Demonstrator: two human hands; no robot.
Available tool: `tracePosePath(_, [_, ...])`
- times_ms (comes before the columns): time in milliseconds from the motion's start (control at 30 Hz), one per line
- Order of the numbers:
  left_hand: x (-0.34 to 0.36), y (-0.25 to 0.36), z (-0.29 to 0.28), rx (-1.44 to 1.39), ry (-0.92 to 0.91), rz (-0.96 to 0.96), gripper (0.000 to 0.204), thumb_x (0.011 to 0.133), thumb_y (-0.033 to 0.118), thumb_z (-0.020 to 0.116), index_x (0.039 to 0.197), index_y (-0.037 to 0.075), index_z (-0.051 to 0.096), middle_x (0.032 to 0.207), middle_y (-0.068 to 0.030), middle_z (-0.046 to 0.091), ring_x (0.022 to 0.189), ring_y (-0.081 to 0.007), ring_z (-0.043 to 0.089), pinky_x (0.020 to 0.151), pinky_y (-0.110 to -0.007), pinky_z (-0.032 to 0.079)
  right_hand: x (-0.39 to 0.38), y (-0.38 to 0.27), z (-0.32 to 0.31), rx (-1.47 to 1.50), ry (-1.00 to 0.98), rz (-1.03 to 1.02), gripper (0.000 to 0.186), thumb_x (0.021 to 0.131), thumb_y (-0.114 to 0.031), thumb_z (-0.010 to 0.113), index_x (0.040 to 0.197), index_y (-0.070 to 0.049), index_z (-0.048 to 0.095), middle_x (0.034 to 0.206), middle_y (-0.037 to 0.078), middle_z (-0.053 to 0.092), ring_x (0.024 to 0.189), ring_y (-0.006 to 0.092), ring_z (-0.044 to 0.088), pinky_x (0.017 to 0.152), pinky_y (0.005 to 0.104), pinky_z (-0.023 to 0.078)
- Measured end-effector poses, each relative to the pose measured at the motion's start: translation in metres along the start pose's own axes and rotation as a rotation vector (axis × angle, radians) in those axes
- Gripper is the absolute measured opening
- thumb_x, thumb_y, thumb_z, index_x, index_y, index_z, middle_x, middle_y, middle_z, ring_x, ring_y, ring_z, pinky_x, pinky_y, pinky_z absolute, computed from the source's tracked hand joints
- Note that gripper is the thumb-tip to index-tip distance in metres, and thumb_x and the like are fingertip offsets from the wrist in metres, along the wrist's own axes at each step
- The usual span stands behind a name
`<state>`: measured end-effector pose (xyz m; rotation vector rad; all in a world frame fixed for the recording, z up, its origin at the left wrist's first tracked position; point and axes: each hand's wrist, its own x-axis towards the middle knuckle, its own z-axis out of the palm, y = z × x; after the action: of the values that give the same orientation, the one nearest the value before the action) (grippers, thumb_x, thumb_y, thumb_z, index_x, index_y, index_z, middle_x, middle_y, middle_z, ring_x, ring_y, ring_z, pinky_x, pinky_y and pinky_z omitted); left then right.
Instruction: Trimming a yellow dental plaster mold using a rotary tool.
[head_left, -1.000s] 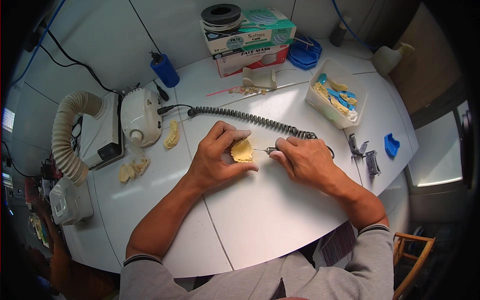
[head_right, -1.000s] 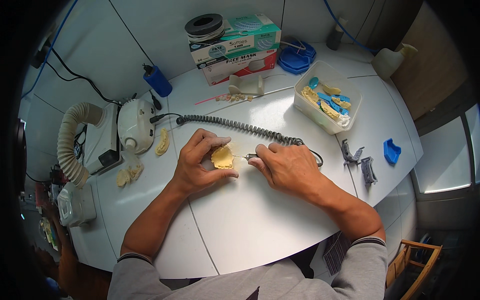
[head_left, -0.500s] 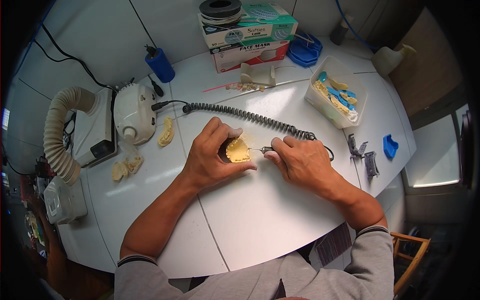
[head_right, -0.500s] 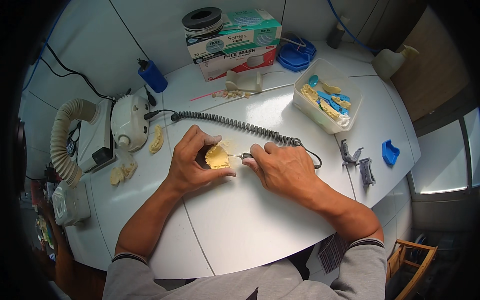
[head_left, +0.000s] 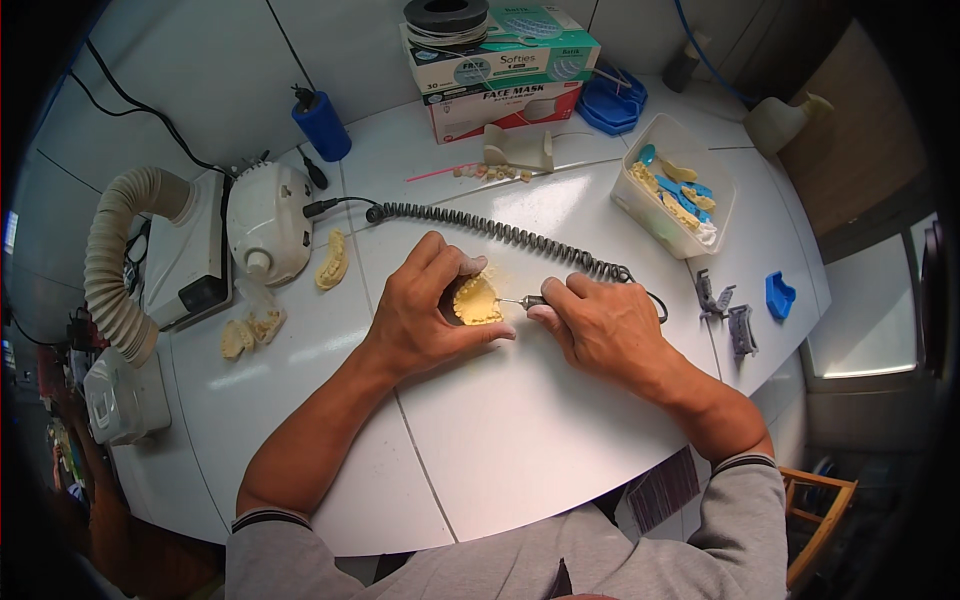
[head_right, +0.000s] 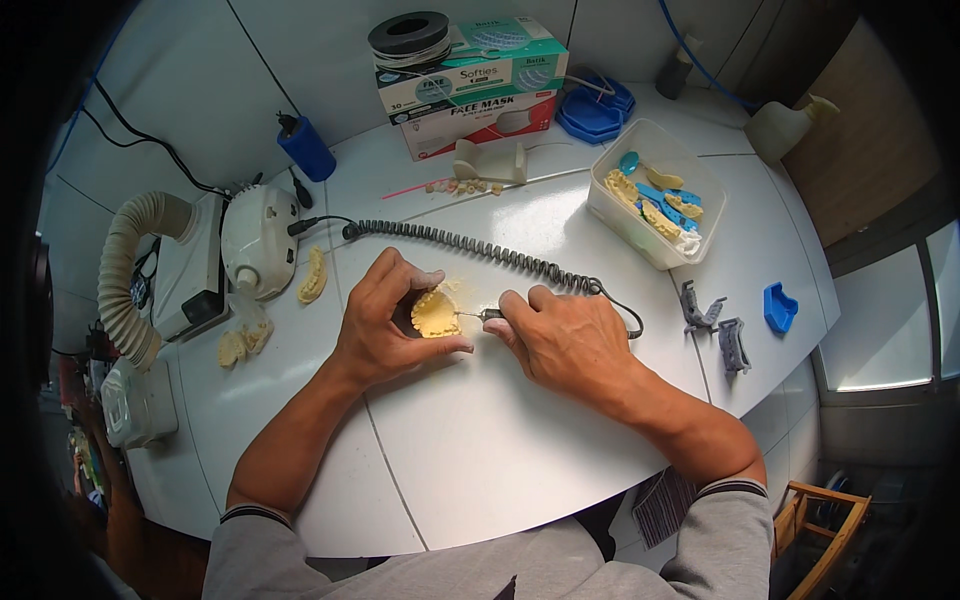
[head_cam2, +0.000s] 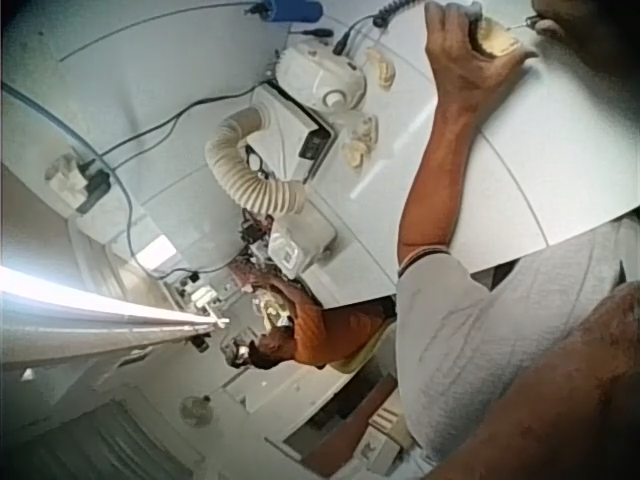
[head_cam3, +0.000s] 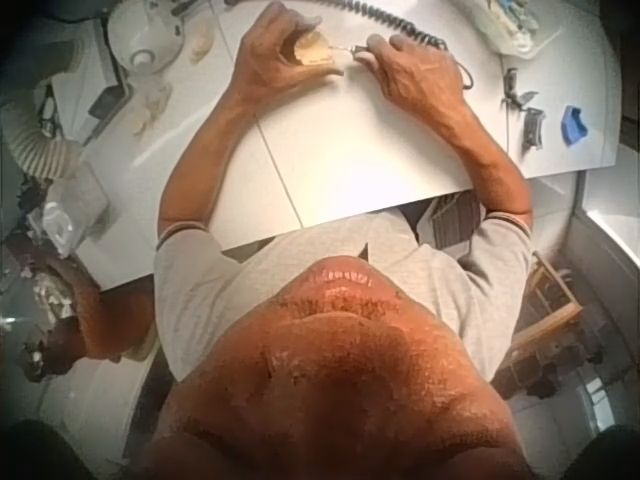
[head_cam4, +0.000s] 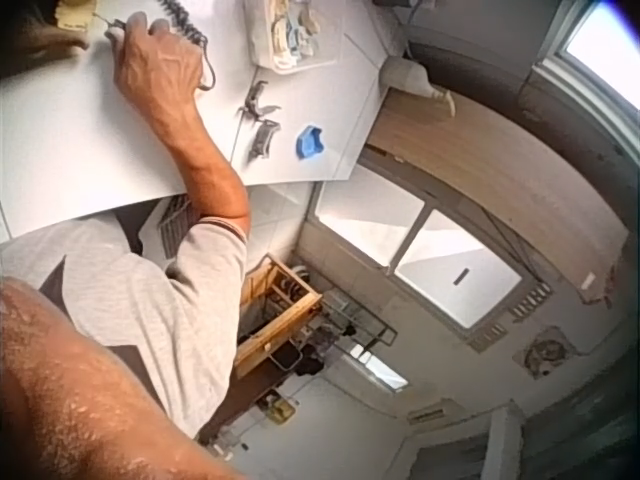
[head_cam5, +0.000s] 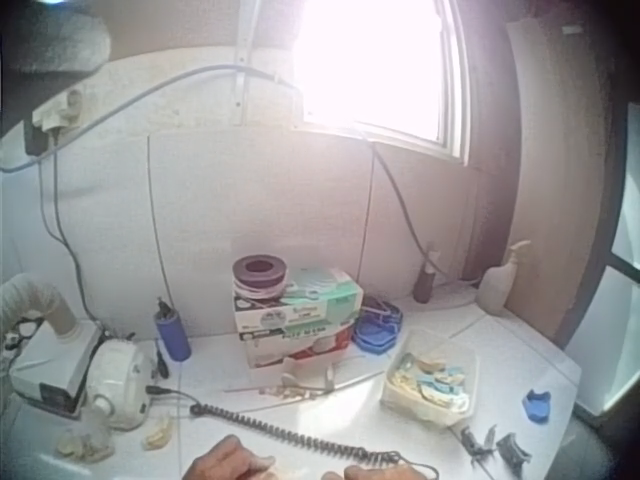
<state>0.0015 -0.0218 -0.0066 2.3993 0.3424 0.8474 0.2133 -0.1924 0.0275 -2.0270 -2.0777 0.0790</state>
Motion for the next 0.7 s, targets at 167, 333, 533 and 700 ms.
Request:
tracePosePath(167, [-0.0003,0.0000,0.0003,-0.021,-0.005,-0.024,0.079,0.065,0.049,0.108,0.114,-0.002,0.075,0.094,-0.0076,0.056,0.081,-0.0204,0.059,0.068,-0.035,0.053,-0.0011,-0.0003,0.0007,-0.006,-0.008,-0.002,0.042,0.115,-0.048,0.060,0.107,-0.007,0.068,0.079,0.014,0.072,0.058,0.0309,0.071,0.048,0.0450,0.054])
tracePosePath(333, [-0.0009,-0.0003,0.0001,-0.018,-0.009,-0.030,0.078,0.066,0.049,0.108,0.114,-0.002,0.074,0.095,-0.0074,0.056,0.080,-0.0200,0.060,0.068,-0.035,0.054,-0.0013,-0.0027,0.0005,-0.019,0.011,-0.022,0.041,0.115,-0.048,0.061,0.106,-0.008,0.068,0.078,0.013,0.071,0.058,0.0297,0.070,0.047,0.0444,0.053])
tracePosePath(533, [-0.0008,-0.0002,0.0005,-0.013,-0.012,-0.028,0.077,0.066,0.049,0.108,0.113,-0.001,0.074,0.095,-0.0071,0.057,0.079,-0.0192,0.060,0.068,-0.034,0.054,-0.0018,-0.0023,0.0021,-0.031,0.041,-0.031,0.040,0.114,-0.047,0.062,0.104,-0.008,0.068,0.076,0.012,0.070,0.057,0.0287,0.070,0.047,0.0438,0.053])
tracePosePath(700, [-0.0016,-0.0021,0.0009,-0.015,-0.006,-0.024,0.077,0.066,0.049,0.108,0.114,-0.001,0.073,0.095,-0.0072,0.057,0.080,-0.0192,0.060,0.068,-0.034,0.054,-0.0019,-0.0031,0.0030,-0.037,0.041,-0.031,0.041,0.114,-0.047,0.062,0.104,-0.008,0.068,0.077,0.011,0.070,0.057,0.0279,0.070,0.047,0.0435,0.053])
